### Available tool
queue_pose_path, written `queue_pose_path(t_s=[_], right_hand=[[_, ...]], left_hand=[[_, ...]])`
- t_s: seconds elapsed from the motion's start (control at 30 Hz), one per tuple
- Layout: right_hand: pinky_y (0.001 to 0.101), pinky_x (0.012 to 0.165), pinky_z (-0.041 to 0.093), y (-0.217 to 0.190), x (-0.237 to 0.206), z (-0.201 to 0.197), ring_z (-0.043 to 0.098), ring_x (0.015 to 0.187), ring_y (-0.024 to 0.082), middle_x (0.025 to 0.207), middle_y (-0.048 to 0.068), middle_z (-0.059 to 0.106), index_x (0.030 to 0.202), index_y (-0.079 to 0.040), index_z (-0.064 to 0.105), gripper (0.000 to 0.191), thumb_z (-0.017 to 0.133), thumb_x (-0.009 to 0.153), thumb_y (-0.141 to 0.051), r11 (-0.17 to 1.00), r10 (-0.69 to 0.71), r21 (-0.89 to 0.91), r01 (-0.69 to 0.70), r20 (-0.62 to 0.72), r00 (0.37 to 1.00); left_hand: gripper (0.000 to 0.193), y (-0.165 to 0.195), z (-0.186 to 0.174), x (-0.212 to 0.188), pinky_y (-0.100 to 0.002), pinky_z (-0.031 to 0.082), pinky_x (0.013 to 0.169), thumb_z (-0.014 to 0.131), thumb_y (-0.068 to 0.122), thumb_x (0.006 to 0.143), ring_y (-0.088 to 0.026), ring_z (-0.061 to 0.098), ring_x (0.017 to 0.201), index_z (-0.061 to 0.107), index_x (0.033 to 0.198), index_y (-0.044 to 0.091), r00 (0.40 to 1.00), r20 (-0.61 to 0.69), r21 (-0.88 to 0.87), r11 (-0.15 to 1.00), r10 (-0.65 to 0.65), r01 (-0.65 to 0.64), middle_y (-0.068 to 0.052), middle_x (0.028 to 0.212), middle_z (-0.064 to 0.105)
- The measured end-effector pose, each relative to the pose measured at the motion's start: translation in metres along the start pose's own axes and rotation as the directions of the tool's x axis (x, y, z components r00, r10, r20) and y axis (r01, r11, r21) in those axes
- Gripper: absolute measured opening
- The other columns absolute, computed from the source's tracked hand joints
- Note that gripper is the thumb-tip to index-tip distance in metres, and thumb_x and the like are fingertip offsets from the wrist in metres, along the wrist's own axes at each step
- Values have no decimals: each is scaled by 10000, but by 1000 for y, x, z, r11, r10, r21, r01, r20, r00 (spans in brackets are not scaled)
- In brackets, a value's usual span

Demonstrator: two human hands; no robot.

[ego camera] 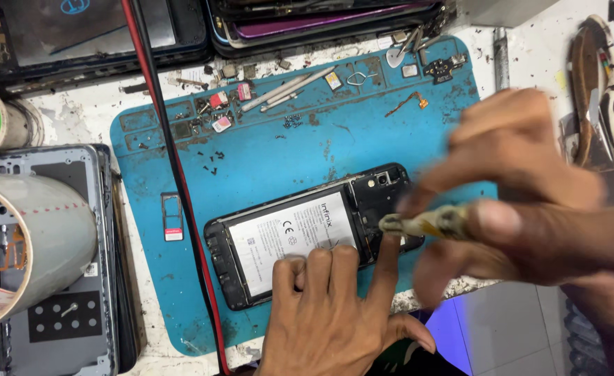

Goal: The person works on a disassembled smartphone on a repair mat, prying at the edge of the device with a metal tool and repositioning it. They remove the back cover, lift out the battery, then use a brush and a screwdriver-like tool to work around the exposed camera and internal components.

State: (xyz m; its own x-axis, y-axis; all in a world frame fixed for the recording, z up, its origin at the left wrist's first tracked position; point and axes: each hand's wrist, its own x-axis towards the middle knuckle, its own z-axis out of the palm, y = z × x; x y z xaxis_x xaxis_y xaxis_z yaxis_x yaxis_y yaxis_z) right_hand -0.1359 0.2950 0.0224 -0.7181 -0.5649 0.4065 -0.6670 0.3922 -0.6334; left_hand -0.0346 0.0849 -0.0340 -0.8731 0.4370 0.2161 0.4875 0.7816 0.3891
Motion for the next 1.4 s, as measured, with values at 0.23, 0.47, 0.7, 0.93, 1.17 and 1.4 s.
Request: queue_pose_path(t_s=[0.23,0.47,0.7,0.93,1.17,1.4], right_hand=[[304,809,411,-5,-1,1,511,874,150,872,-77,626,983,-173,742,386,877,756,-455,999,40,4,-40,-19,999],[327,767,425,-6,27,6,537,841,153,872,-60,666,958,-168,679,364,895,768,-390,984,-179,1,179,-14,984],[312,719,471,-1,16,3,652,803,142,932,-13,730,1155,-176,590,387,825,847,-175,989,-145,-25,147,53,988],[330,768,605,3,15,-3,749,925,247,1054,198,696,1400,-37,286,764,806,843,-85,983,-181,0,183,150,972],[431,885,621,-12,48,22,769,953,340,1025,263,735,1361,-50,239,719,721,853,112,985,27,-169,18,260,965],[398,980,605,-8,85,60,731,1163,335,1239,270,650,1369,96,154,619,645,994,133,975,-185,-79,208,229,956]], left_hand=[[866,-3,-2,3,-469,415,754,514,773,908,-276,507,908,606,1411,74,999,-10,-20,999,30,-31,-95,964,506],[877,-6,-3,5,-473,408,749,518,781,902,-277,501,922,604,1403,67,999,-15,-18,999,46,-47,-106,974,506],[879,-7,-4,4,-471,410,760,533,771,905,-276,496,915,597,1420,62,998,-7,4,998,60,-60,-107,965,501],[949,-9,-4,3,-448,398,770,525,799,860,-259,478,921,612,1418,37,996,-44,-7,997,83,-83,-80,962,479],[1060,-12,-4,-6,-425,423,834,407,885,860,-226,482,939,615,1444,25,987,-113,67,992,114,-107,-54,989,492],[1002,-16,-1,-15,-376,447,892,410,857,945,-188,515,943,614,1458,20,964,-227,63,990,136,-125,-34,1000,534]])
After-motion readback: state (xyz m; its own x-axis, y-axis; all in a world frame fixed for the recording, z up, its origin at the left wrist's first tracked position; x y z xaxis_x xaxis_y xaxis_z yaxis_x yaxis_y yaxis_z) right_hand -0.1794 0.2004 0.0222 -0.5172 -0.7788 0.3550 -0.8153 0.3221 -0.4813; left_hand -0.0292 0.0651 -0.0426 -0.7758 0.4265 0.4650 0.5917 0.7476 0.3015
